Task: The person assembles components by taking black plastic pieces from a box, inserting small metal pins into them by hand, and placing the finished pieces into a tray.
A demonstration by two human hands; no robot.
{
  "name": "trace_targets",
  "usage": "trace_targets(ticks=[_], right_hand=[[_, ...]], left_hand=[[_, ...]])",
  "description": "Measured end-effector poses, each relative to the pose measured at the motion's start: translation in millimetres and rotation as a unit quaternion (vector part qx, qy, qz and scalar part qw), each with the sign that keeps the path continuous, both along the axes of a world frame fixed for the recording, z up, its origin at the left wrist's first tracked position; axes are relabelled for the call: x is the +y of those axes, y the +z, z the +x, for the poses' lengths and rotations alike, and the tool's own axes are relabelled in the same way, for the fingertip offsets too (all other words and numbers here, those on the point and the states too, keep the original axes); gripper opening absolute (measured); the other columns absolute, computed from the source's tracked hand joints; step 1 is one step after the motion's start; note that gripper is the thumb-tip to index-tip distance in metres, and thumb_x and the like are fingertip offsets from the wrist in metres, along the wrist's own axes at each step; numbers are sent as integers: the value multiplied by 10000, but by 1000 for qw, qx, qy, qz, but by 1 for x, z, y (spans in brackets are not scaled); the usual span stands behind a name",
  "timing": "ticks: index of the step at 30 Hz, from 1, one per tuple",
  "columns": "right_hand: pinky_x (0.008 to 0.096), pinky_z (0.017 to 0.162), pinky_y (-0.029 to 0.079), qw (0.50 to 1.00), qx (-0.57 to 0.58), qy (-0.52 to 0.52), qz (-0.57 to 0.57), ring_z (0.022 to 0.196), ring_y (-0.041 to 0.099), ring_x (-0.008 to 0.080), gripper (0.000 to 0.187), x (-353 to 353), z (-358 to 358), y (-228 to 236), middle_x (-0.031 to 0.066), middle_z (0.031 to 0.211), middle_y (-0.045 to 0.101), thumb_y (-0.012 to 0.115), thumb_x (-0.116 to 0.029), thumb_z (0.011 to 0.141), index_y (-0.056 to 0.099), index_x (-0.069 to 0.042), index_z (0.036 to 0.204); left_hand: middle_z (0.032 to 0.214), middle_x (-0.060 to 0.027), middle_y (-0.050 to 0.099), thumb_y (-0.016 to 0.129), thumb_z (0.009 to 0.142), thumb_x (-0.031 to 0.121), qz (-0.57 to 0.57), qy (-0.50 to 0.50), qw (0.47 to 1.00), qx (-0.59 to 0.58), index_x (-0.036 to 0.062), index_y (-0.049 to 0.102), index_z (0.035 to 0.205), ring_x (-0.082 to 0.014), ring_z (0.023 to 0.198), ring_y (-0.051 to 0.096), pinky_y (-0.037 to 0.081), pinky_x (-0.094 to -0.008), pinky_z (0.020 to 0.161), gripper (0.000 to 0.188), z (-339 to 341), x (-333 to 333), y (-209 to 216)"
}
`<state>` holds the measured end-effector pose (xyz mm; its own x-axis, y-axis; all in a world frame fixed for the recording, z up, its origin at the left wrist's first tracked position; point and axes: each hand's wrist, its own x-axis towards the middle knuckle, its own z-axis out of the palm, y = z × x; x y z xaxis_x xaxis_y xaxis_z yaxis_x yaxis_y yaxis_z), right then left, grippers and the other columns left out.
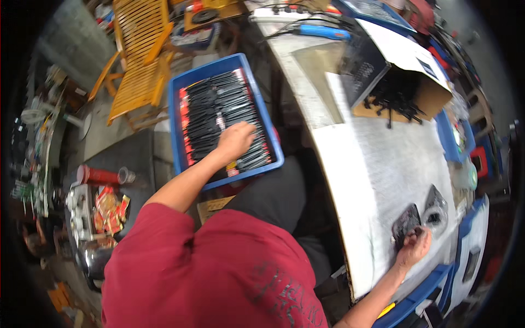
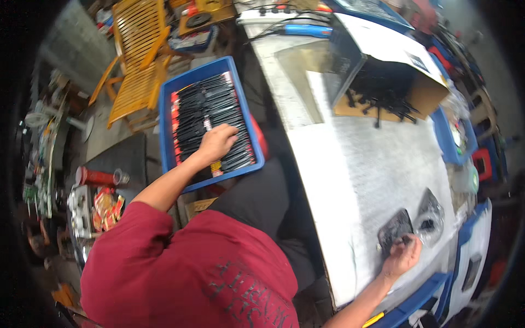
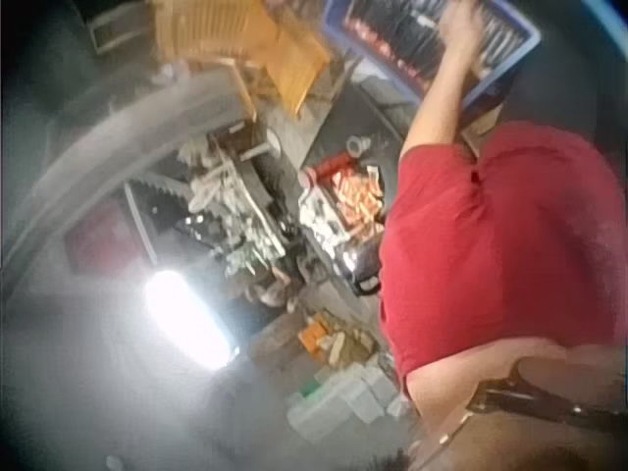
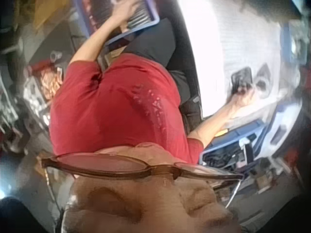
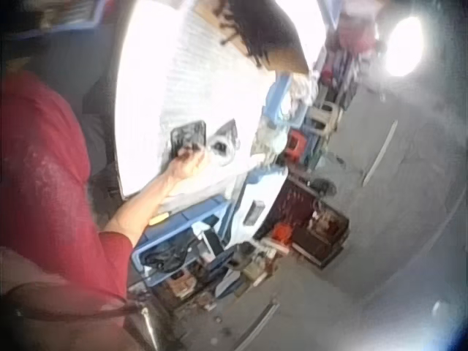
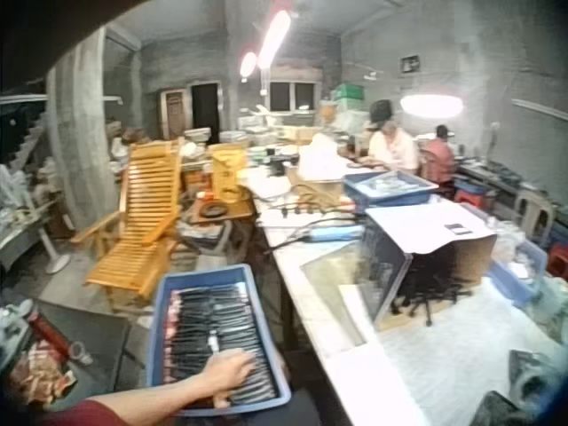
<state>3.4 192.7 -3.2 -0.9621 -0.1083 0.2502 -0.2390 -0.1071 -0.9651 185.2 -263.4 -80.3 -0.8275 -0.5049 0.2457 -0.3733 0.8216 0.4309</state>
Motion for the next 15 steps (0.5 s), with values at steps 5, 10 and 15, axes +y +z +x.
trace_targets(ticks=[5, 10, 15], right_hand=[[155, 395, 332, 999, -23, 0, -24, 531, 478, 69, 160, -13, 4, 0, 27, 683, 514, 501, -182, 837, 521, -29, 881], [157, 394, 316, 998, -35, 20, -38, 458, 420, 56, 164, -16, 8, 3, 38, 663, 513, 503, -186, 839, 519, -22, 841], [168, 416, 321, 999, -27, 22, -38, 454, 392, 43, 136, -17, 9, 7, 4, 630, 490, 501, -160, 843, 517, -29, 813]], left_hand=[[728, -97, 544, 568, 725, 28, 73, -103, 981, 145, 0, 568, 860, -200, 623, 551, 439, -278, 568, 138, -31, 28, 56], [715, -96, 530, 578, 720, 34, 83, -253, 946, 187, 4, 558, 863, -192, 618, 539, 436, -268, 566, 148, -90, 73, 107], [777, -124, 548, 559, 728, 56, 40, -361, 911, 194, 20, 550, 890, -260, 748, 558, 442, -337, 645, 166, -187, 108, 108]])
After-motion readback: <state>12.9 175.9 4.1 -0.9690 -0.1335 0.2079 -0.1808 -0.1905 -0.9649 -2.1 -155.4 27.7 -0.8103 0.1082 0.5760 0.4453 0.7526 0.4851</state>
